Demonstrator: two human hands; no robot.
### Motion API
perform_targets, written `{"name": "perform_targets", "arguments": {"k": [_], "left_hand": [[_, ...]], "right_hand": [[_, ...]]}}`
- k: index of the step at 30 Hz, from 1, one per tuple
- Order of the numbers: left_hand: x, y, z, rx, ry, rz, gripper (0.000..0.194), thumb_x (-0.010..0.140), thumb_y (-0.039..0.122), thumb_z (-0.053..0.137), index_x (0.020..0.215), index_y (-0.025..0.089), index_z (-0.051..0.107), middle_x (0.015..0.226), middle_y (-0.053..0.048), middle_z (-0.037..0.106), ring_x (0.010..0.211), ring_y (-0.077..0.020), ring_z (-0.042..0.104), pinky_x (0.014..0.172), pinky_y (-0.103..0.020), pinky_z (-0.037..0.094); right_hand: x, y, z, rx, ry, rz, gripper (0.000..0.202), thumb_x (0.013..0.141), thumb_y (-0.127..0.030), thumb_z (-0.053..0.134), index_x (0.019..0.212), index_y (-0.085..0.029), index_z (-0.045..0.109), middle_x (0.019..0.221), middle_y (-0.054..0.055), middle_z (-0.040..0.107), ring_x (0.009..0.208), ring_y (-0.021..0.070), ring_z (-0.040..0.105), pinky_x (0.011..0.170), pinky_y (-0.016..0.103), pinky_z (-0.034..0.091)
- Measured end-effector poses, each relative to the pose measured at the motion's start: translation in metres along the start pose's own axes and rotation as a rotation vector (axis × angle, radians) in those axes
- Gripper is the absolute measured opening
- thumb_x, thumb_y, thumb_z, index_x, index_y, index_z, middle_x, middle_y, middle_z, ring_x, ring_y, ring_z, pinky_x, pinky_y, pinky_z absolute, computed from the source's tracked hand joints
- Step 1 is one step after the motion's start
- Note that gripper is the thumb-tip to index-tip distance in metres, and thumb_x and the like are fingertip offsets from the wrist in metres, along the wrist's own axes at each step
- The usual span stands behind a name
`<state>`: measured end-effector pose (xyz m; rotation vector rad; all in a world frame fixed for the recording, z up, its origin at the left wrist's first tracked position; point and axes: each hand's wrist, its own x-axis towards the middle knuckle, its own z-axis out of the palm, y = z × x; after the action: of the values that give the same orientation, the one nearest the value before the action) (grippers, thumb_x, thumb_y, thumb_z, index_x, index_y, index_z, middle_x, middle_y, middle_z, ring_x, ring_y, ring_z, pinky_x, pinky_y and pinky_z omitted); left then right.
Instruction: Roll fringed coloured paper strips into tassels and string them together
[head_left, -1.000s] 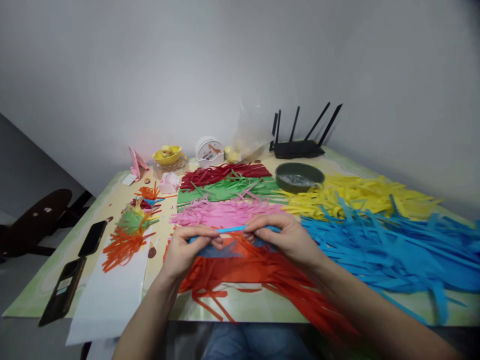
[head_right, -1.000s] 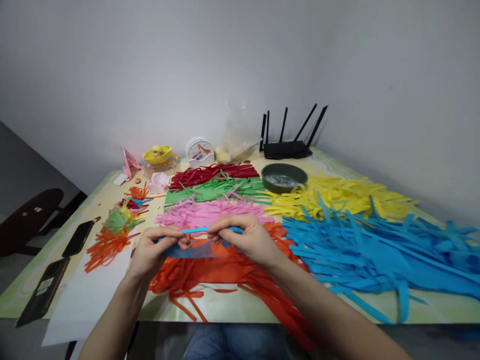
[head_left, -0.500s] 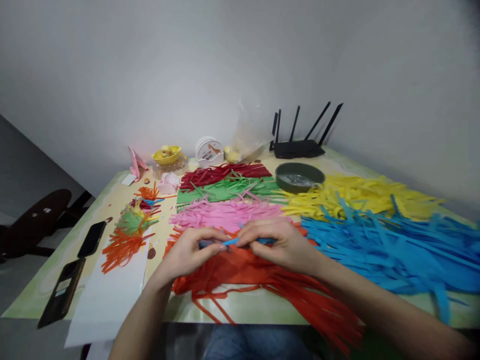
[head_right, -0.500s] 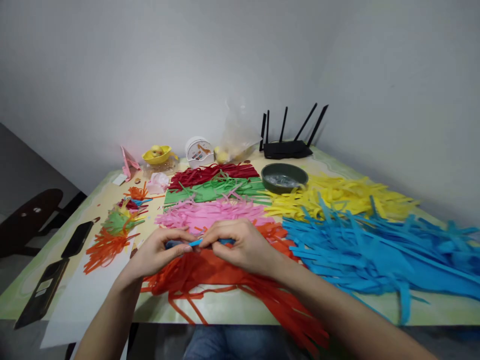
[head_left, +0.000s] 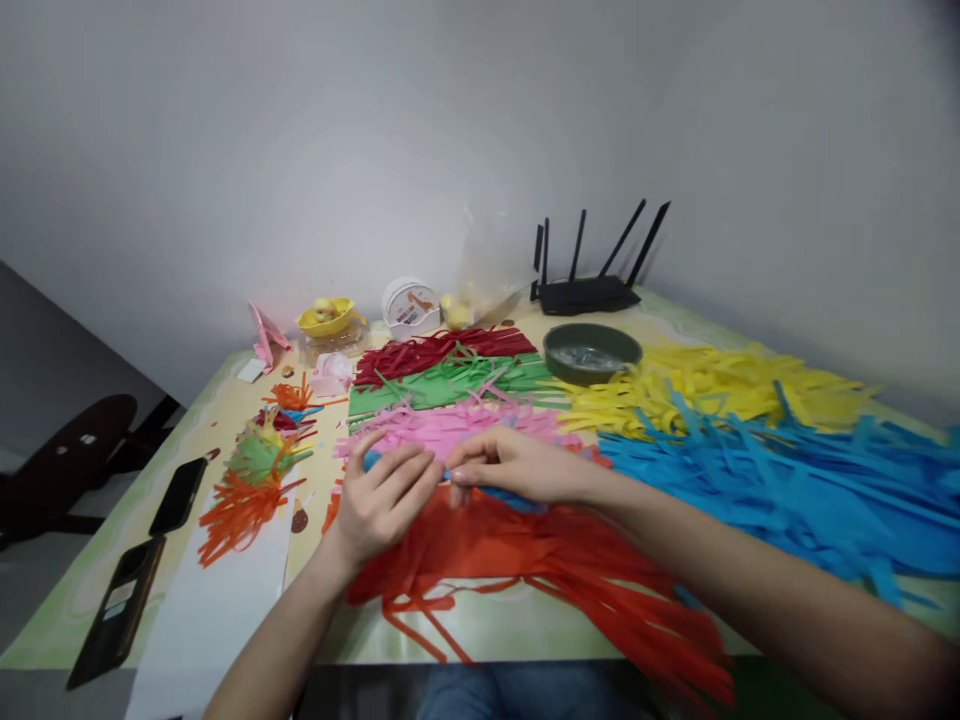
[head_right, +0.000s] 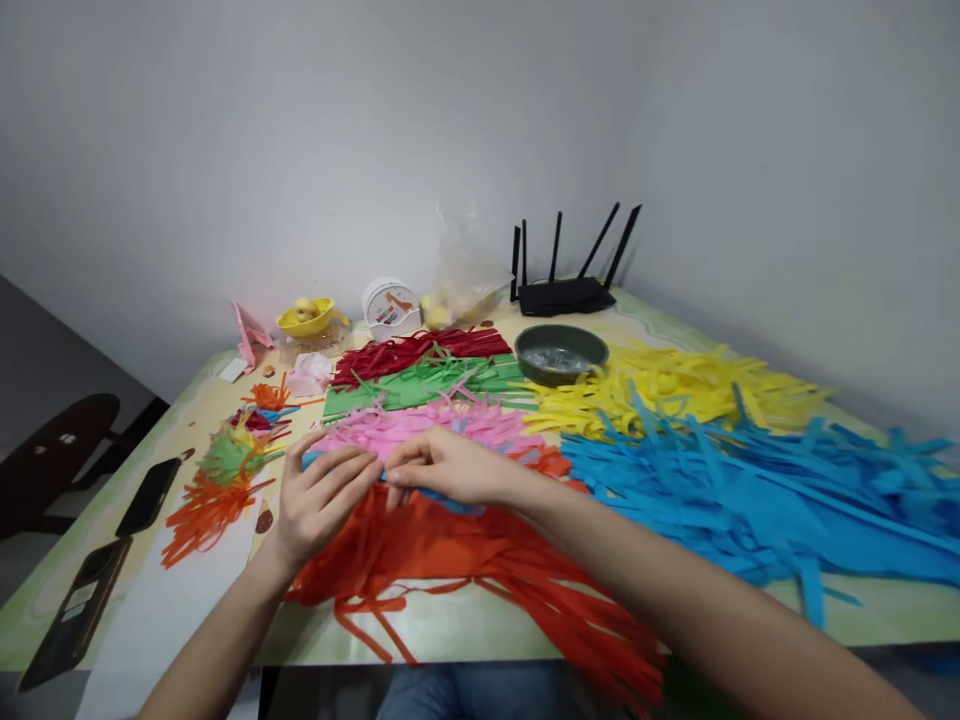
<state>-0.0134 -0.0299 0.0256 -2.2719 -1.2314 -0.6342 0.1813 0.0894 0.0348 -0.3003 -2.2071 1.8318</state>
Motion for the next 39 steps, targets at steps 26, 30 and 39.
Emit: {"name": "perform_targets", "arguments": {"k": [26,30,39], "left_hand": [[0.057,-0.035,0.048,-1.007,0.813,-1.260,0.021,0.075,0.038,0.068,0.081,0.018,0.065,0.080,-0.001,0.071,0.078,-0.0158,0.065,0.066,-0.023,0.052],[0.052,-0.045,0.041,-1.138,0.742,-1.287,0.026,0.070,0.040,0.074,0.082,0.018,0.065,0.071,0.003,0.063,0.070,-0.0111,0.059,0.060,-0.016,0.048],[0.044,-0.053,0.058,-1.047,0.429,-1.280,0.035,0.063,0.045,0.079,0.073,0.014,0.067,0.062,0.000,0.059,0.061,-0.0111,0.053,0.052,-0.016,0.042]], "right_hand": [[0.042,0.027,-0.152,-0.982,0.645,0.148,0.024,0.096,-0.023,0.046,0.107,-0.015,0.065,0.109,0.009,0.068,0.102,0.0163,0.061,0.092,0.029,0.046],[0.017,0.070,-0.250,-1.064,0.679,0.538,0.031,0.091,-0.031,0.058,0.114,-0.012,0.059,0.114,0.011,0.061,0.099,0.0206,0.062,0.085,0.039,0.052],[0.013,0.141,-0.283,-1.104,0.600,0.810,0.034,0.090,-0.032,0.059,0.118,-0.012,0.057,0.118,0.012,0.059,0.101,0.0211,0.061,0.085,0.039,0.052]]}}
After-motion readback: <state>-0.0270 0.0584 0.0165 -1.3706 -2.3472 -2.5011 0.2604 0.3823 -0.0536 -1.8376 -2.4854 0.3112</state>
